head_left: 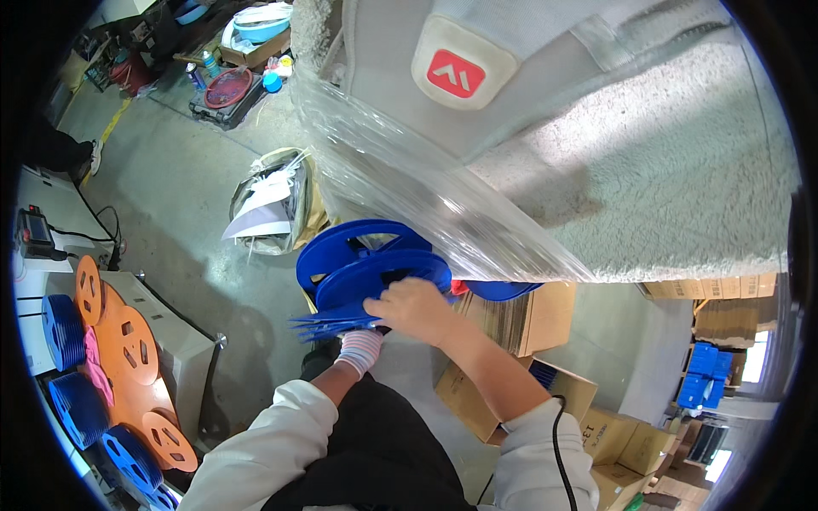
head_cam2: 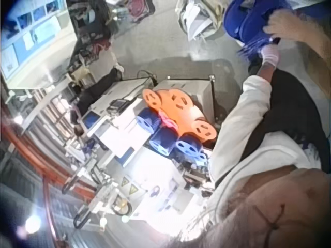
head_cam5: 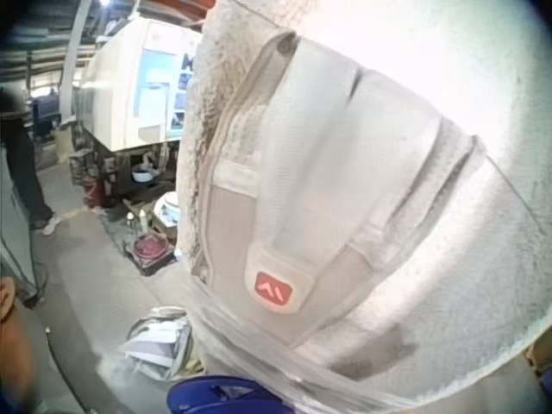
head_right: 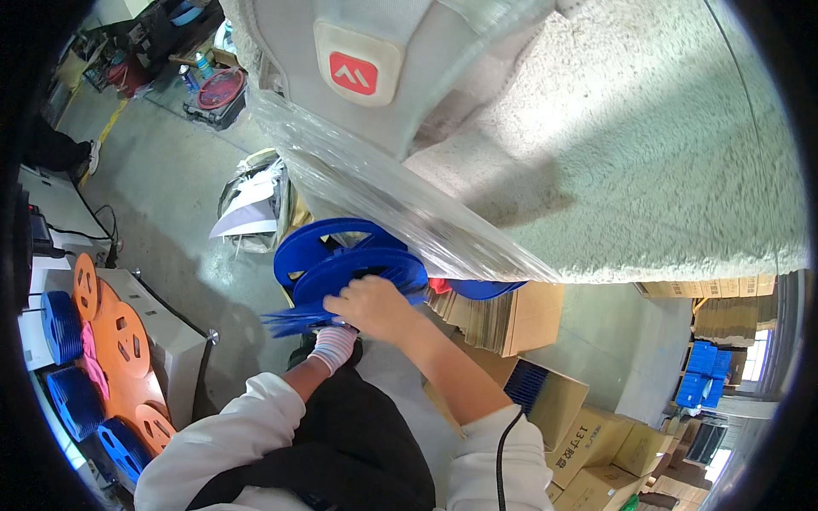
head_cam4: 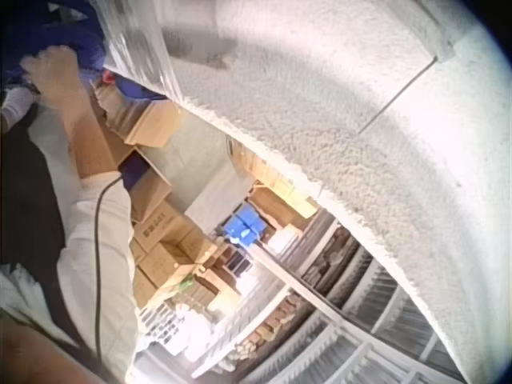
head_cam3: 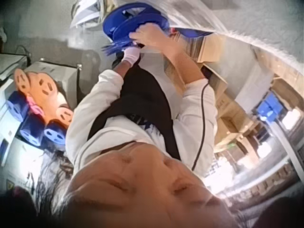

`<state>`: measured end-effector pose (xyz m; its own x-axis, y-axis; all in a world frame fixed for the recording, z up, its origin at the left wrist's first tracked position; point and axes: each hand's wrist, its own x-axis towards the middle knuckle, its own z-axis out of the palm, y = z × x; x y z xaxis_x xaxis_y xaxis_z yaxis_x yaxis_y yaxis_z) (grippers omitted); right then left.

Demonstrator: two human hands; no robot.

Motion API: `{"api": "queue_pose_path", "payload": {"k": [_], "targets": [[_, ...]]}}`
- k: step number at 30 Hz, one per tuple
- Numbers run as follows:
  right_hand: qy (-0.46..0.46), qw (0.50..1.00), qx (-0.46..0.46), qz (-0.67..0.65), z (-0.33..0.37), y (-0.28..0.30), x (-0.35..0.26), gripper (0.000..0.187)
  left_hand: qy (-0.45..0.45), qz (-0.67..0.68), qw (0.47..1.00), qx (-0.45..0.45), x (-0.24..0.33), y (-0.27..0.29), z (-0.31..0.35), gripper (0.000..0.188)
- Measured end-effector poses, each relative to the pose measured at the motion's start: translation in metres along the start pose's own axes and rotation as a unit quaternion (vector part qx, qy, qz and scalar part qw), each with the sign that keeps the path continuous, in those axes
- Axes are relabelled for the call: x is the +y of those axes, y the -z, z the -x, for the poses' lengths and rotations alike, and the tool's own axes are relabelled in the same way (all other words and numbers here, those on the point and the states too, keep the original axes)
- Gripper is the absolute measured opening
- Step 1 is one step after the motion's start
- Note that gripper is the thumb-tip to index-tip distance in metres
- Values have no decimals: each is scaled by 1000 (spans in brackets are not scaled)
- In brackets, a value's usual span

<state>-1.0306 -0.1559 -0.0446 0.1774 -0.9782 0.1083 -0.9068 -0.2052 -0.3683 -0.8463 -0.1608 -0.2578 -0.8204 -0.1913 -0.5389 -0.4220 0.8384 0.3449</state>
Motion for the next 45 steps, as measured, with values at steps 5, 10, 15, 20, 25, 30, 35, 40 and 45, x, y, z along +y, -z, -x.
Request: {"api": "queue_pose_path", "payload": {"k": [5,10,15,20,25,30,35,40,45], "targets": [[-221,969,-90,-67,58,-42,52,54,-8,36,999,-3,-1,15,17,23],[-246,969,7,-31,35,-47,22,81,-2,23,999,36,-16,19,18,23],[-353,935,-4,-28,39,-111,43,91,1,35,999,18,-20,9,6,21],[-392,912,51,-107,100,-60,28,84,21,16,998,49,-19,26,4,19],[-667,706,216,-100,301,-29,-41,73,-15,-2,1000,6,-9,33,25,27],[-899,433,49,-44,546,-9,-321,60,-193,-62,978,57,-24,18,66,50],[-993,-60,101,-19,597,0,-690,54,-218,-89,971,38,-31,24,103,52],[-983,-126,81,-103,635,-120,-810,51,-220,-78,972,28,18,-40,117,48],[-850,403,-234,-245,672,-314,-759,49,-258,-35,956,-133,152,-112,165,49]]}}
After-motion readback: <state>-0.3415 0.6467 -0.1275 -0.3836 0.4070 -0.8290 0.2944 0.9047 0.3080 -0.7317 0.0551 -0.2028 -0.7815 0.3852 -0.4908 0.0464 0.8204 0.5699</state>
